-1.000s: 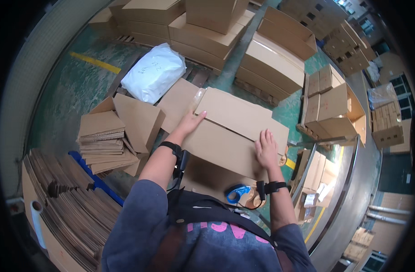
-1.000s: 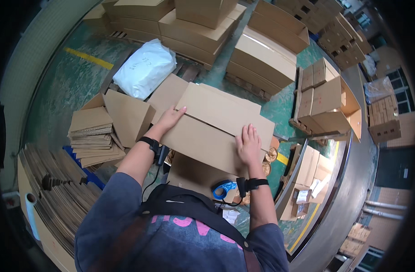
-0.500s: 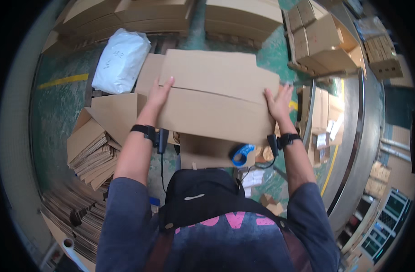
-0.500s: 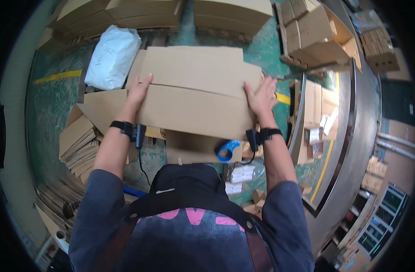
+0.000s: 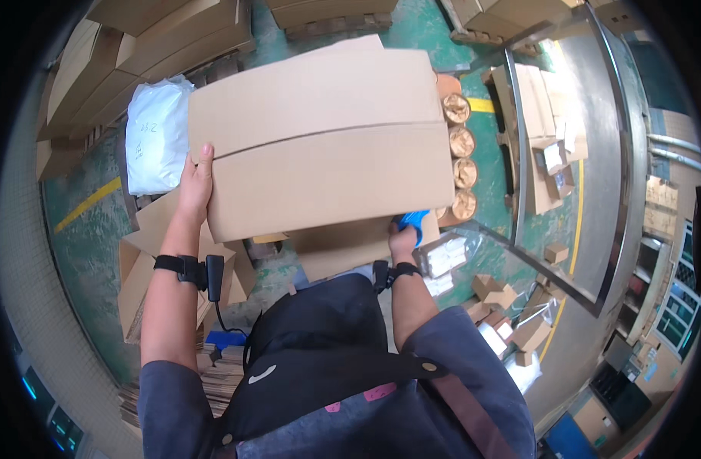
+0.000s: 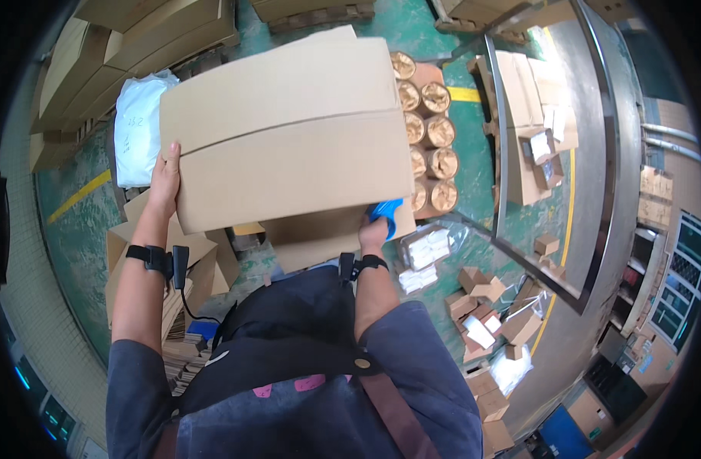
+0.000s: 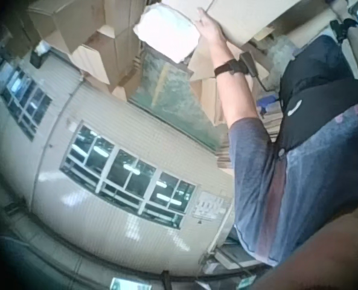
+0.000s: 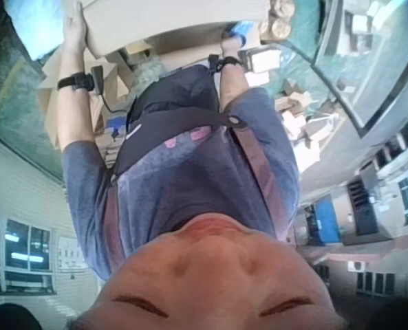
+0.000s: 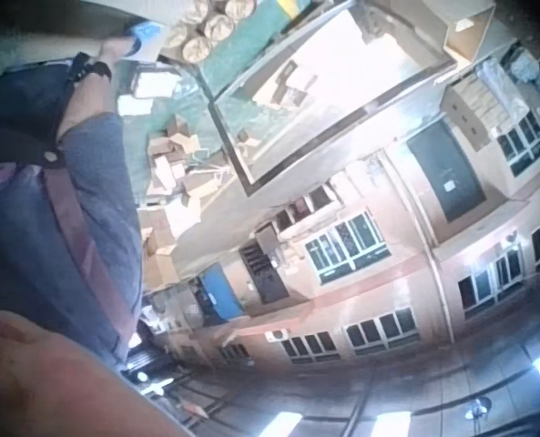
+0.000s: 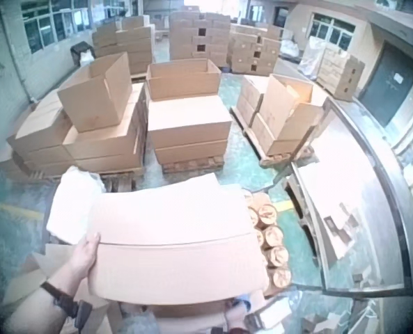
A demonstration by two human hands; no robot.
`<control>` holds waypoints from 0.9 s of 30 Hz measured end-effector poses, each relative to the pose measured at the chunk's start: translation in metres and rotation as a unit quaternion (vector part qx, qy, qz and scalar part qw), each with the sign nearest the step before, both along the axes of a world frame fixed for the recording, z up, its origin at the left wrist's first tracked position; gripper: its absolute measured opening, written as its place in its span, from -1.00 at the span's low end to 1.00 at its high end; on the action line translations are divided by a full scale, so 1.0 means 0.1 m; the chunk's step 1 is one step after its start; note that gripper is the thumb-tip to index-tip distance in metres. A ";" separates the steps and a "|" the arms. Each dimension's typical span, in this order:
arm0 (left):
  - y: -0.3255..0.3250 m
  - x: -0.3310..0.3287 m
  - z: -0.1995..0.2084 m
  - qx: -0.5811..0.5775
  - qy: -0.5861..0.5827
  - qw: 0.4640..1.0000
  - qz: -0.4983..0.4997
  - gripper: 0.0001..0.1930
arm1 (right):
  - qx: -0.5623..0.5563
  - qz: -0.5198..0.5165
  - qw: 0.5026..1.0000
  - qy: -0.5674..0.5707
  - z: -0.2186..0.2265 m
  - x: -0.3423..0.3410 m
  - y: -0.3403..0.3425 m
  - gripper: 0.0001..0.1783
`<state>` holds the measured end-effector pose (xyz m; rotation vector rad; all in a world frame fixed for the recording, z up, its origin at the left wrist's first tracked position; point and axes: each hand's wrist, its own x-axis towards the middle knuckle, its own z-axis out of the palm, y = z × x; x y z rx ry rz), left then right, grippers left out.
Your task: Packing circular components into cardboard boxes with dividers and protective packaging.
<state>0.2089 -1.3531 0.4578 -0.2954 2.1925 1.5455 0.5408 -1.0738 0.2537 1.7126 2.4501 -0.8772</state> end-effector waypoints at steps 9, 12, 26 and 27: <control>0.11 0.51 0.14 -0.006 -0.023 1.000 -0.009 -0.20 | -0.122 -0.188 0.903 0.367 2.50 0.36 1.00 -0.53; 0.19 0.51 0.02 0.093 0.034 0.994 -0.045 -0.29 | -0.075 0.025 0.957 0.280 3.48 -0.57 0.89 -0.36; 0.97 0.84 0.40 -0.144 0.328 0.931 -0.069 -0.65 | -0.019 0.432 0.875 0.219 2.81 -1.72 0.89 -0.37; 1.20 0.91 0.37 -0.041 0.188 0.977 -0.087 -0.70 | -0.033 0.433 0.869 0.237 2.80 -1.72 0.91 -0.37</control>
